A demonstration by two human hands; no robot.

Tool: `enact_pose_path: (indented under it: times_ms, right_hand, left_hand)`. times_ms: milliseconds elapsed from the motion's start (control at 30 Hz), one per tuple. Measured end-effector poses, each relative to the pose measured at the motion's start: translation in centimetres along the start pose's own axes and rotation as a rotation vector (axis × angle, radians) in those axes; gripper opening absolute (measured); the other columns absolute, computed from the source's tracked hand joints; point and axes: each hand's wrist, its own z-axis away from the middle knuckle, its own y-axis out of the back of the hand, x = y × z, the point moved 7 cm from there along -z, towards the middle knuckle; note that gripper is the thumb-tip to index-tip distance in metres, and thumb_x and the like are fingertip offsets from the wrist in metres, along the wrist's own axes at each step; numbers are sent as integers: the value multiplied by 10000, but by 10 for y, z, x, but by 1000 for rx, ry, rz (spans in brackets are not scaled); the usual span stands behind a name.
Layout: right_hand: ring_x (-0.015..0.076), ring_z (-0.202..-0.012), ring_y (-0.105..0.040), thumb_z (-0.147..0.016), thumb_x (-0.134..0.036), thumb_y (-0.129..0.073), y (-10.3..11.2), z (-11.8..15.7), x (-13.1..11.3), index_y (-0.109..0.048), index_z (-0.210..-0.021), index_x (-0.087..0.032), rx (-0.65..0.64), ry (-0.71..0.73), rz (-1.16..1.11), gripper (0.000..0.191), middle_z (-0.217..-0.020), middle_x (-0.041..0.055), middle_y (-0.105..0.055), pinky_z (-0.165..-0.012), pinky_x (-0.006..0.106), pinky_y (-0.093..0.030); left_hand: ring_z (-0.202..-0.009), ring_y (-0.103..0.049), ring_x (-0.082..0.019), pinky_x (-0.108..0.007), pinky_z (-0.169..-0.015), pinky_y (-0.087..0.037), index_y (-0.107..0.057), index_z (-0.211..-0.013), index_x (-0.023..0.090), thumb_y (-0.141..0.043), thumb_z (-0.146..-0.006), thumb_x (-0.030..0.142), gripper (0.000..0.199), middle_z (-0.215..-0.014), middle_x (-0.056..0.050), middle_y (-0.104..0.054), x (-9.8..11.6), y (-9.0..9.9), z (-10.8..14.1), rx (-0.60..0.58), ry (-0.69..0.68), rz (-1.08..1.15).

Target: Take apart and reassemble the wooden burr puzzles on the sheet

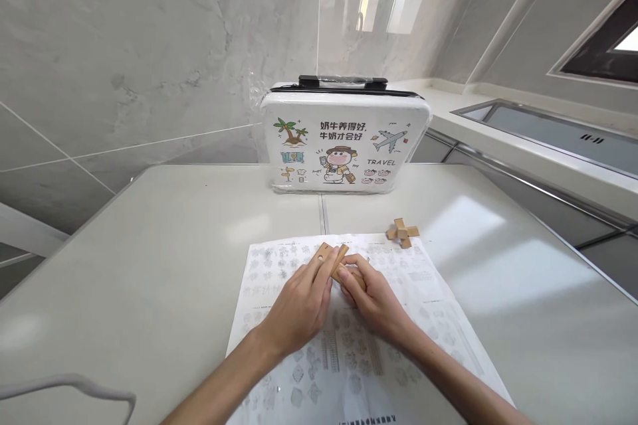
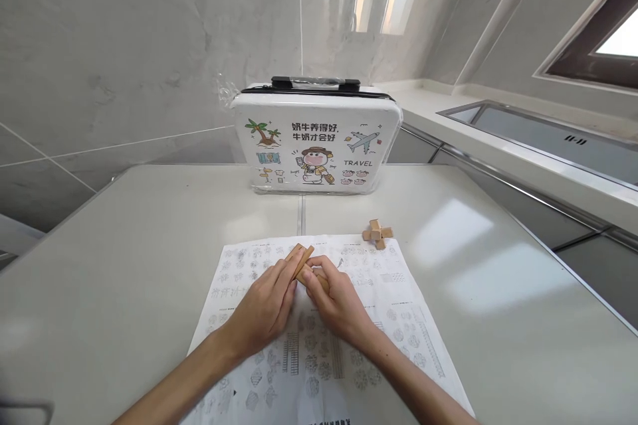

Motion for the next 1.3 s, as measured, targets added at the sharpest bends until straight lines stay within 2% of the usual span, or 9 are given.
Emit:
enact_pose_path:
  times_ms: [167, 267, 367, 467, 633, 700, 833, 967, 1300]
  right_hand:
    - [121, -543, -373, -1080, -540, -494, -3, -3, -5, -553, -1144, -215, -60, -31, -156, 336, -642, -80, -454, -526, 260, -306]
    - [113, -517, -360, -1080, -560, -483, -6, -3, -5, -568, -1082, -211, -137, -77, -204, 358, -614, -77, -468, -497, 251, -293]
    - [110, -493, -355, -1083, -562, -479, -4, -3, -3, -583, -1046, -209, -148, -76, -179, 370, -579, -78, -471, -481, 248, -288]
    - [109, -484, -354, -1081, -565, -484, -2, -3, -1, -590, -1029, -207, -111, -65, -148, 377, -567, -80, -463, -476, 249, -289]
    - [109, -485, -340, -1082, -560, -487, -3, -5, 2, -587, -1014, -205, -79, -56, -144, 375, -552, -89, -437, -479, 247, -286]
    - [111, -492, -357, -1081, -562, -486, -3, -6, 1, -584, -1011, -205, -73, -46, -140, 376, -559, -86, -447, -486, 247, -296]
    - [112, -494, -389, -1080, -548, -492, -5, -7, -4, -561, -972, -215, -70, -19, -108, 358, -581, -77, -484, -497, 252, -322]
    - [117, -516, -421, -1080, -519, -508, -5, -5, -9, -506, -872, -229, -59, 11, -44, 357, -605, -58, -521, -516, 257, -344]
    - [118, -472, -443, -1086, -551, -478, -9, -3, -10, -554, -971, -224, -107, 6, -69, 355, -622, -44, -590, -498, 255, -372]
  left_hand:
    - [-1219, -676, -258, -450, -1005, -581, -276, -1664, 249, -315, -1112, 174, 558, -1439, -127, -655, -21, 9, 1, 103, 161, 39]
    - [-1156, -675, -252, -465, -1006, -567, -367, -1616, 247, -301, -1125, 206, 498, -1343, -124, -683, -35, 14, 3, 160, 277, 79]
    - [-1167, -662, -244, -458, -1017, -566, -389, -1600, 248, -287, -1133, 229, 478, -1339, -122, -669, -38, 15, 3, 161, 311, 129]
    - [-1215, -656, -234, -435, -1026, -574, -348, -1623, 259, -283, -1135, 223, 494, -1395, -116, -651, -35, 13, 2, 149, 286, 151]
    - [-1206, -689, -252, -440, -970, -594, -306, -1644, 277, -322, -1118, 168, 538, -1473, -110, -641, -16, 0, 1, 20, 91, 34]
    - [-1174, -710, -247, -425, -929, -609, -316, -1634, 265, -337, -1114, 158, 531, -1447, -111, -663, -13, 1, 1, 55, 82, 9]
    - [-1202, -706, -232, -424, -974, -609, -412, -1556, 257, -370, -1109, 164, 458, -1384, -92, -698, -11, 8, 1, 139, 83, 42]
    - [-1101, -734, -218, -417, -931, -626, -493, -1456, 245, -385, -1101, 153, 382, -1243, -79, -744, -10, 12, 1, 183, 71, 38]
    - [-1158, -728, -223, -417, -958, -620, -497, -1459, 242, -399, -1092, 126, 397, -1357, -79, -722, -11, 11, 3, 178, 86, 40]
